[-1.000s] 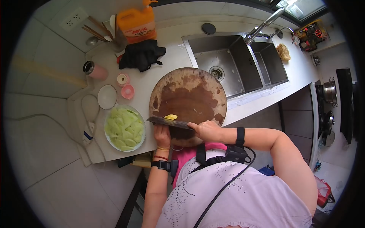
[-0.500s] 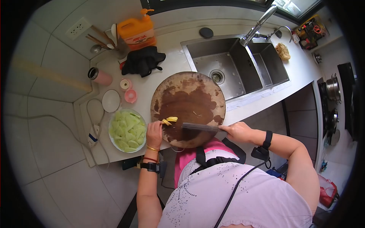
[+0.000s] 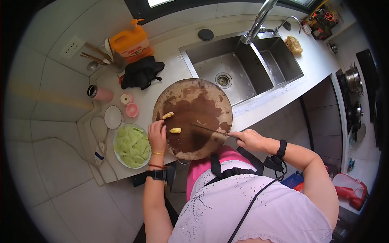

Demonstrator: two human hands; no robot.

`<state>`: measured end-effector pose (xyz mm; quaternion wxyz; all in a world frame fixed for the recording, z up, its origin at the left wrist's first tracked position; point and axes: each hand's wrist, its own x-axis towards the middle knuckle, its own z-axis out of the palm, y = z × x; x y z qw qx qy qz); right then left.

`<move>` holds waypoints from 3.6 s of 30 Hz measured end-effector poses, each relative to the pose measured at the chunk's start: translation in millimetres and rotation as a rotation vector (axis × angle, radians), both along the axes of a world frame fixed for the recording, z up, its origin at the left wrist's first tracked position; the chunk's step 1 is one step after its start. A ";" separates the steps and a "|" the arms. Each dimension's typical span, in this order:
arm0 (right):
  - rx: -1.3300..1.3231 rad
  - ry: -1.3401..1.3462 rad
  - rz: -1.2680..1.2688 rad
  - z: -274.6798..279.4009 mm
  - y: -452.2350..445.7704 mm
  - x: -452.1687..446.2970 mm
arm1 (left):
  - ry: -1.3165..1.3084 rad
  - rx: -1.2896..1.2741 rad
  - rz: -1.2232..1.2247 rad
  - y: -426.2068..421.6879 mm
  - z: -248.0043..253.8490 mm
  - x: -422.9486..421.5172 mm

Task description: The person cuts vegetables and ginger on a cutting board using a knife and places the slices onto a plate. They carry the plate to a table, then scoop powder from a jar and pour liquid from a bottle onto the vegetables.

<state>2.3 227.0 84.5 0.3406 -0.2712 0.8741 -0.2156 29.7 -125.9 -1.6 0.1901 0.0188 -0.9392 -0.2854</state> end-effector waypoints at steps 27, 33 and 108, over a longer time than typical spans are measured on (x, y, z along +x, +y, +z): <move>-0.053 -0.033 0.104 -10.2 -46.2 -15.3 | -0.058 -0.217 0.049 60.5 -14.7 45.3; -0.076 -0.079 0.102 -4.8 -46.3 -22.5 | 0.015 -0.296 0.042 57.2 -18.9 44.7; 0.022 0.115 0.334 -5.1 -74.6 -25.7 | 0.102 -0.175 0.200 66.0 -43.7 50.3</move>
